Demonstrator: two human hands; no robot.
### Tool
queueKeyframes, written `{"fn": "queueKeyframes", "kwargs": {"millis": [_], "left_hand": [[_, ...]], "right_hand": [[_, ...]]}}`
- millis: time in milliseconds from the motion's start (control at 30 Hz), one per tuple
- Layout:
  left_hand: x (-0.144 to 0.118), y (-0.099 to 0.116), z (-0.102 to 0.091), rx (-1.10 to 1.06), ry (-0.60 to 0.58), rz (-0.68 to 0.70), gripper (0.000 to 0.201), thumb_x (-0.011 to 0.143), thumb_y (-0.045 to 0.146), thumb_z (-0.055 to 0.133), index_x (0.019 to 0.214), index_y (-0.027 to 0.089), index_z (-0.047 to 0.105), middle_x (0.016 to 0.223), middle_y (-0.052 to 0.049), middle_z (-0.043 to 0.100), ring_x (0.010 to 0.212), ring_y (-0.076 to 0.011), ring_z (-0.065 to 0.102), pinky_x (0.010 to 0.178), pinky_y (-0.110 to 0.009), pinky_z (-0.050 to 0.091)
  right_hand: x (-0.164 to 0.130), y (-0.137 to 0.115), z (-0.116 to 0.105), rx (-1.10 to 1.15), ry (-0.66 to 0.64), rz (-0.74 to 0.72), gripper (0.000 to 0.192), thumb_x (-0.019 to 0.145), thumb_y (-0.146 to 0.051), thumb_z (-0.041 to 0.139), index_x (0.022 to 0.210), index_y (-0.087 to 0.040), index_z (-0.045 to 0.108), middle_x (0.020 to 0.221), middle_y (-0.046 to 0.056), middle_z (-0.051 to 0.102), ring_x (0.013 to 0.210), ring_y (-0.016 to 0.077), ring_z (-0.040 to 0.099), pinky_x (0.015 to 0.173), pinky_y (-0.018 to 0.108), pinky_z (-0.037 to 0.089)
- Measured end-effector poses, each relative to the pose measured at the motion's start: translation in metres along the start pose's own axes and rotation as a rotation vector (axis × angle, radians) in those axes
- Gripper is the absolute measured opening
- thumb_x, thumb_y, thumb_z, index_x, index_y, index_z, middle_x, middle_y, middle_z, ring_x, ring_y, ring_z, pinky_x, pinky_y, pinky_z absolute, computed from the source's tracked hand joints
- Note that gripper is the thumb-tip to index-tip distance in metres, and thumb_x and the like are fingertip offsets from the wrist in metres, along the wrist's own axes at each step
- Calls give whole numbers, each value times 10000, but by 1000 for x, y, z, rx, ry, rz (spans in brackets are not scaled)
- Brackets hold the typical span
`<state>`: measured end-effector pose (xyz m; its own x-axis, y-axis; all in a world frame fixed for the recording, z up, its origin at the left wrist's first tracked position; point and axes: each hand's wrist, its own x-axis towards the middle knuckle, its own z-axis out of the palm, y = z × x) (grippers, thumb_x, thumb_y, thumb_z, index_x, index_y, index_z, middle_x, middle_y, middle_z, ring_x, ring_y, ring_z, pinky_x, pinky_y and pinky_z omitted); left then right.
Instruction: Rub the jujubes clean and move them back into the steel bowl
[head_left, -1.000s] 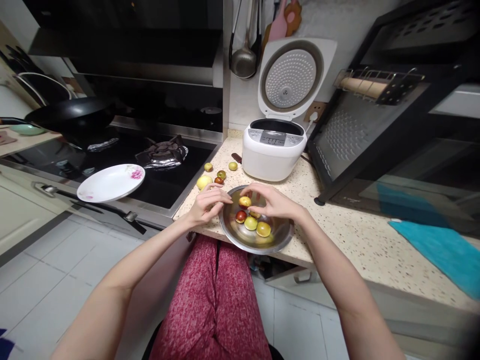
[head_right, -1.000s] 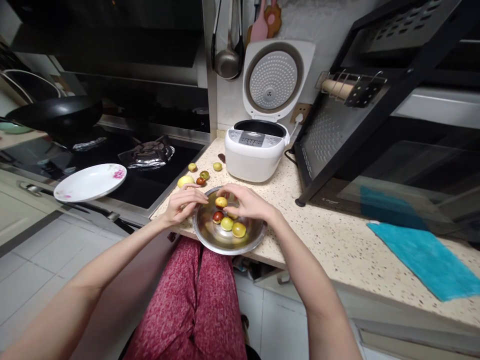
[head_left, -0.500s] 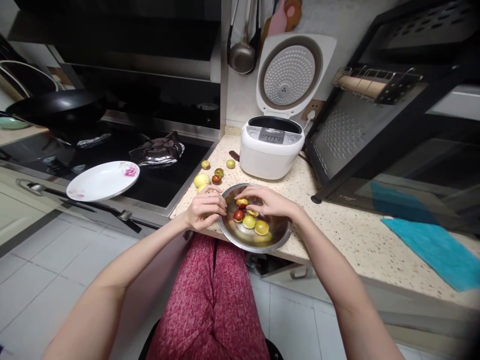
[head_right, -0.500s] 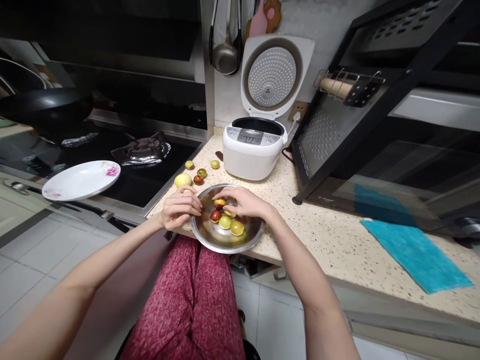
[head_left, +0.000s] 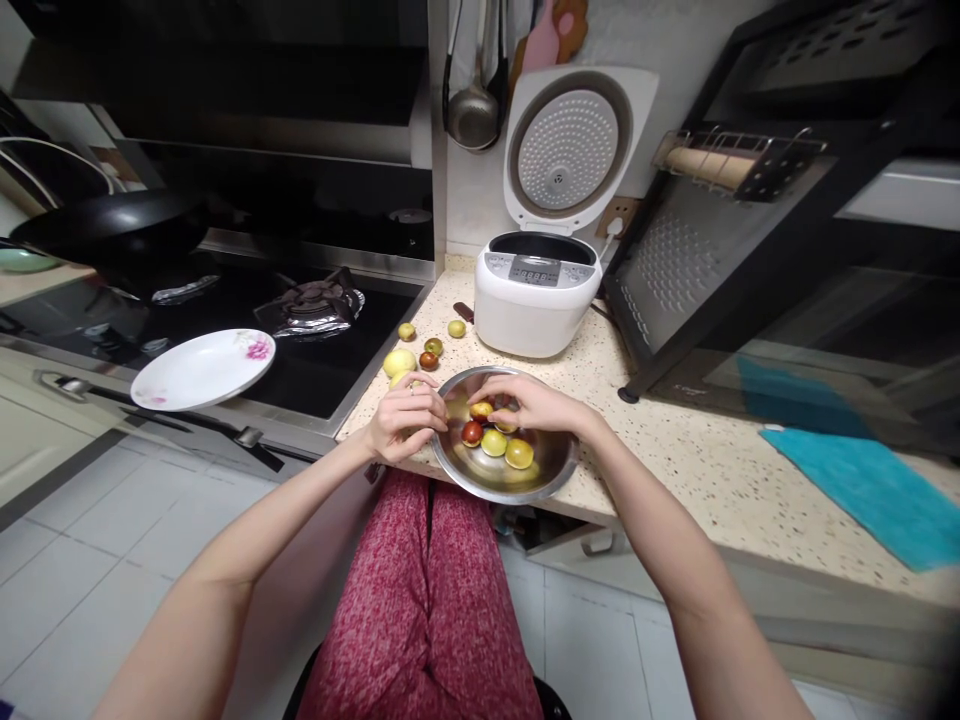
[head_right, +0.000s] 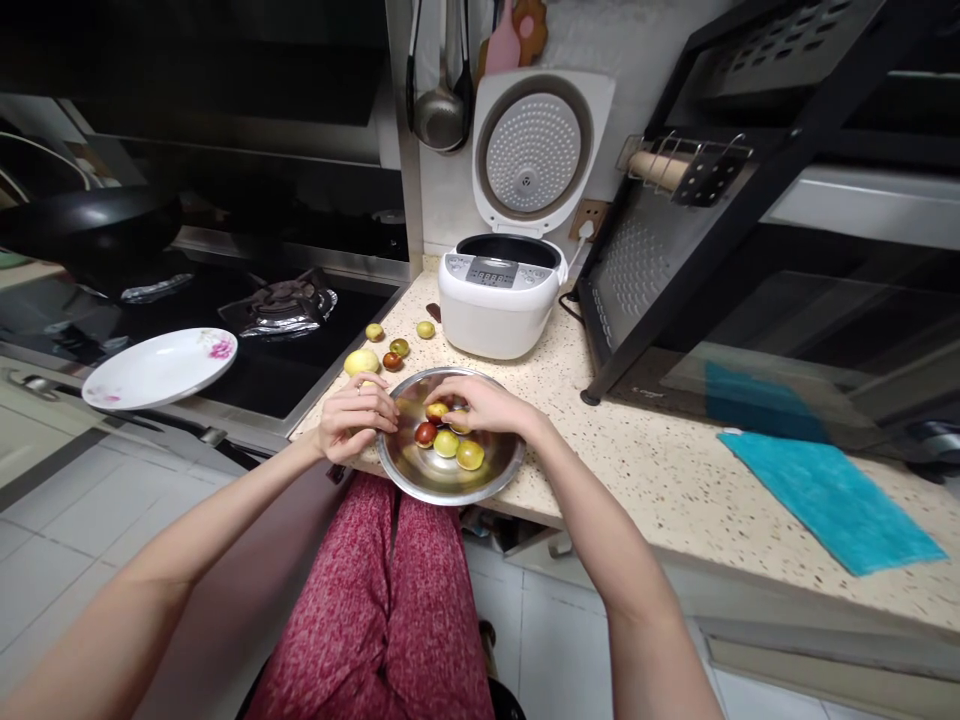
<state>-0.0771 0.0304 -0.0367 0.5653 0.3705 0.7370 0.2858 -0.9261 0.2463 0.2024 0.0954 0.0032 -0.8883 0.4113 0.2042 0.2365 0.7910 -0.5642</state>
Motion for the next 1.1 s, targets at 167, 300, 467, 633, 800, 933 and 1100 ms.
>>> {"fn": "queueKeyframes", "kwargs": {"millis": [167, 300, 467, 633, 800, 933, 1100], "left_hand": [[0, 0, 1, 25, -15, -30, 416, 1007, 467, 447, 818, 255, 751, 756, -34, 776, 754, -223, 751, 1000, -507, 527], [0, 1, 1, -7, 47, 24, 434, 1028, 423, 429, 743, 248, 705, 669, -20, 735, 669, -199, 719, 925, -491, 548], [-2, 1, 1, -91, 137, 61, 499, 1045, 411, 405, 634, 251, 639, 571, -7, 659, 538, -175, 630, 812, -465, 571], [0, 1, 3, -86, 313, -119, 608, 1086, 486, 323, 665, 231, 681, 643, -44, 710, 727, -226, 722, 867, -477, 566], [9, -4, -2, 105, 573, -458, 423, 1085, 457, 385, 1018, 201, 715, 1024, -96, 761, 1020, -247, 707, 977, -443, 550], [20, -18, -11, 196, 431, -584, 231, 1028, 349, 523, 1081, 198, 689, 1104, -89, 740, 1080, -251, 684, 1014, -417, 524], [29, -36, -14, 379, 133, -719, 124, 937, 273, 620, 978, 211, 719, 1098, -76, 760, 1075, -286, 665, 1007, -441, 509]], "right_hand": [[0, -2, -2, 35, 1, 3, 298, 934, -205, 683, 1226, -197, 743, 1242, 102, 753, 1119, 250, 700, 1009, 422, 528], [-1, -8, -5, 75, 65, 19, 281, 979, -284, 666, 1238, -209, 746, 1231, 92, 764, 1108, 235, 715, 1002, 405, 539], [0, -17, -8, 117, 70, 7, 255, 976, -309, 689, 1202, -221, 769, 1203, 86, 785, 1074, 240, 736, 973, 408, 557], [2, -16, -6, 142, 185, 12, 214, 989, -313, 658, 1126, -216, 791, 1126, 80, 799, 1019, 233, 742, 928, 401, 575], [2, -11, -6, 95, 456, 51, 183, 988, -315, 647, 1039, -228, 800, 1070, 75, 799, 1010, 247, 736, 918, 423, 576], [3, -10, -6, 71, 531, 72, 191, 989, -322, 641, 976, -217, 800, 1002, 73, 801, 953, 239, 741, 887, 411, 579], [6, -9, -3, 65, 502, 81, 185, 985, -307, 641, 986, -222, 805, 1021, 69, 808, 972, 248, 747, 897, 417, 584]]}}
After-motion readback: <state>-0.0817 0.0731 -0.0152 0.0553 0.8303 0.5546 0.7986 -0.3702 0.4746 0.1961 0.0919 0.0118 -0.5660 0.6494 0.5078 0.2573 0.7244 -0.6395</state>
